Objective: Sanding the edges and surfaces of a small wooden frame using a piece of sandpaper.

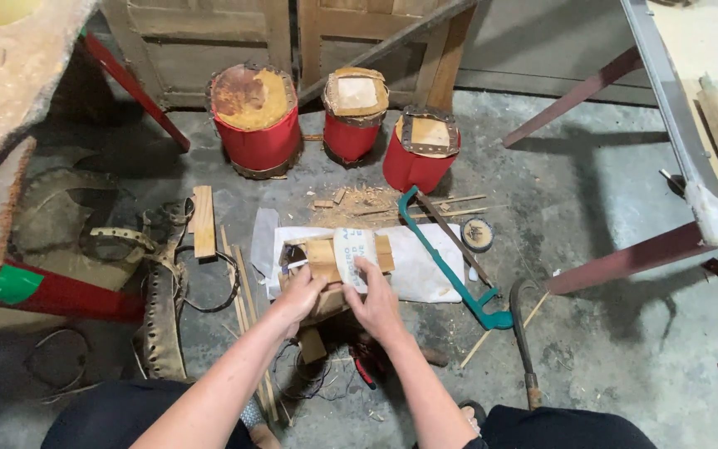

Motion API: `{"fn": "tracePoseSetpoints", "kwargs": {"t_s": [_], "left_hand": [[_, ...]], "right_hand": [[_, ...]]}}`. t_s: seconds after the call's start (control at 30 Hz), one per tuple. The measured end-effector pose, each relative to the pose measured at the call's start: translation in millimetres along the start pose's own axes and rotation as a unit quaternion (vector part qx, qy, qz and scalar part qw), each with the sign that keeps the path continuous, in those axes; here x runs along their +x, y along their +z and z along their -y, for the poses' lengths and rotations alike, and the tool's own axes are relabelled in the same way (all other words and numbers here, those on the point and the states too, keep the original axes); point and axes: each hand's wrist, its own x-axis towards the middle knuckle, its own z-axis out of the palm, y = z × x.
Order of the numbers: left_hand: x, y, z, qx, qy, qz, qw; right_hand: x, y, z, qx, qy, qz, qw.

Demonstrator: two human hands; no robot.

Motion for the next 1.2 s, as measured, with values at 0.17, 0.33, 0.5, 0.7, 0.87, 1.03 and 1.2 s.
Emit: {"fn": "tracePoseSetpoints", "kwargs": {"t_s": [0.17, 0.33, 0.5, 0.7, 0.87, 1.03, 1.2], "left_hand": [[20, -2, 36, -0.034, 0.008, 0.021, 0.999], [-35, -3, -41, -0.025, -0.042, 0.074, 0.996], [-36, -1, -52, -0.027, -0.061, 0.069, 0.995], [-22, 2, -32, -0.015, -0.058, 0.058, 0.997], [-30, 3, -44, -0.018, -0.067, 0.059, 0.996], [5, -11, -8, -0.038, -0.084, 0.059, 0.994], [-8, -8, -20, -0.047, -0.098, 0.07, 0.992]], "right_hand": [[3, -15, 5, -0.034, -0.137, -0.011, 0.99], [10, -20, 0, -0.051, -0.173, 0.037, 0.983], [7, -19, 12, -0.032, -0.177, 0.044, 0.983], [5, -9, -76, -0.025, -0.029, 0.01, 0.999], [-7, 14, -60, -0.023, -0.083, -0.071, 0.994], [2, 18, -10, 0.025, -0.166, -0.025, 0.985], [11, 26, -79, 0.07, -0.072, -0.069, 0.993]]}}
